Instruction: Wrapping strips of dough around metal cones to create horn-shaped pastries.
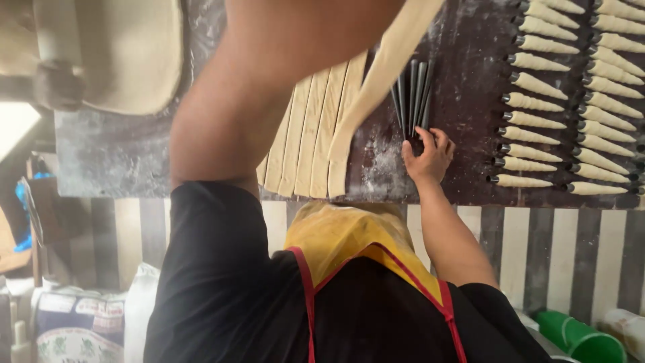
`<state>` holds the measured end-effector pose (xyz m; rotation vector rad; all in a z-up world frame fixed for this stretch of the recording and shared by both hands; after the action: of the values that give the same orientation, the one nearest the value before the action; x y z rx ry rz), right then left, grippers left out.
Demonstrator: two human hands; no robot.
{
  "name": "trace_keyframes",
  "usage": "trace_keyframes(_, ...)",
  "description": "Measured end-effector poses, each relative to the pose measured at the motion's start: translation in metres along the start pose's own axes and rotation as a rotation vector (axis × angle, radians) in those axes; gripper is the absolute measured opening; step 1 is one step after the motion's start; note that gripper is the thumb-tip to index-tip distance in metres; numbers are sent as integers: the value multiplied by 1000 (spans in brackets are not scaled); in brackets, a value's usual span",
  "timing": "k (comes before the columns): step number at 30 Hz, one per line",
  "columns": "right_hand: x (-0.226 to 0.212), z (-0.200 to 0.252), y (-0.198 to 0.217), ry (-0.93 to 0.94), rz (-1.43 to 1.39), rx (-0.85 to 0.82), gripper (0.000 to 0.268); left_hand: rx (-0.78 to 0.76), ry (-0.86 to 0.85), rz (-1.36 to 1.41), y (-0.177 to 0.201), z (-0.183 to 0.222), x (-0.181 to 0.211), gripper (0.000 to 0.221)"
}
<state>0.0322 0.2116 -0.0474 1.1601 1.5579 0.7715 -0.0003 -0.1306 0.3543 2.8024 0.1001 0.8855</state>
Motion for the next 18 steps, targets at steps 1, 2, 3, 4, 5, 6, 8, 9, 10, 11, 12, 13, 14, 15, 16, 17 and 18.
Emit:
trace_keyframes(1,2,1,-2,-5,-4,18,40,-9,-18,1,-1,-6,4,9)
trace_keyframes(2,4,1,-4,4,-30,68,31,-29,-15,94,-2,-12,6,8)
trace_keyframes(3,6,1,-5,13,-53,116,22,-50,-11,189,-4,-18,9,8)
trace_keyframes(4,6,1,-4,8,-56,134,22,-59,-27,191,-5,-23,12,8)
trace_keyframes(5,8,1,-3,-23,-81,135,17,-82,-20,285,-7,-28,15,8)
trace_keyframes(6,9,1,-3,-53,-107,135,14,-106,-12,380,-9,-32,17,9)
trace_keyframes(8,11,-1,-2,-74,-111,151,14,-144,-9,473,-13,-39,22,11)
trace_keyframes(9,11,1,-3,-94,-111,151,14,-176,10,567,-15,-42,23,12)
trace_keyframes(10,12,1,-5,-105,-116,161,14,-191,6,570,-17,-44,25,12)
trace_keyframes(11,13,1,-5,-101,-119,166,16,-220,28,664,-19,-46,26,14)
trace_keyframes(12,14,1,-6,-96,-122,172,17,-249,52,757,-22,-47,27,16)
trace_keyframes(13,18,0,-10,-101,-123,175,17,-255,51,760,-25,-40,25,16)
trace_keyframes(14,22,-2,-14,-116,-88,182,20,-314,52,845,-30,-33,24,19)
trace_keyframes(15,27,1,-18,-132,-54,180,24,-369,60,930,-35,-23,23,21)
trace_keyframes(16,21,0,-12,-137,-54,174,24,-370,68,933,-39,1,14,21)
trace_keyframes(17,16,-2,-6,-155,-94,166,29,-559,101,977,-47,27,7,18)
trace_keyframes(18,10,-4,0,-173,-134,158,34,-749,130,1020,-54,53,1,15)
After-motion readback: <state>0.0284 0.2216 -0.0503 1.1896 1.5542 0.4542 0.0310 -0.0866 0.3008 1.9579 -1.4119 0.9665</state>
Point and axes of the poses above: each hand's wrist, its own z-axis away from the middle knuckle, its own y-axis out of the back of the hand, x = y × z, the point moved 3 cm from there along -z, towards the middle knuckle, and after that the axes turned 1 degree about -x, right-handed, at the moved point
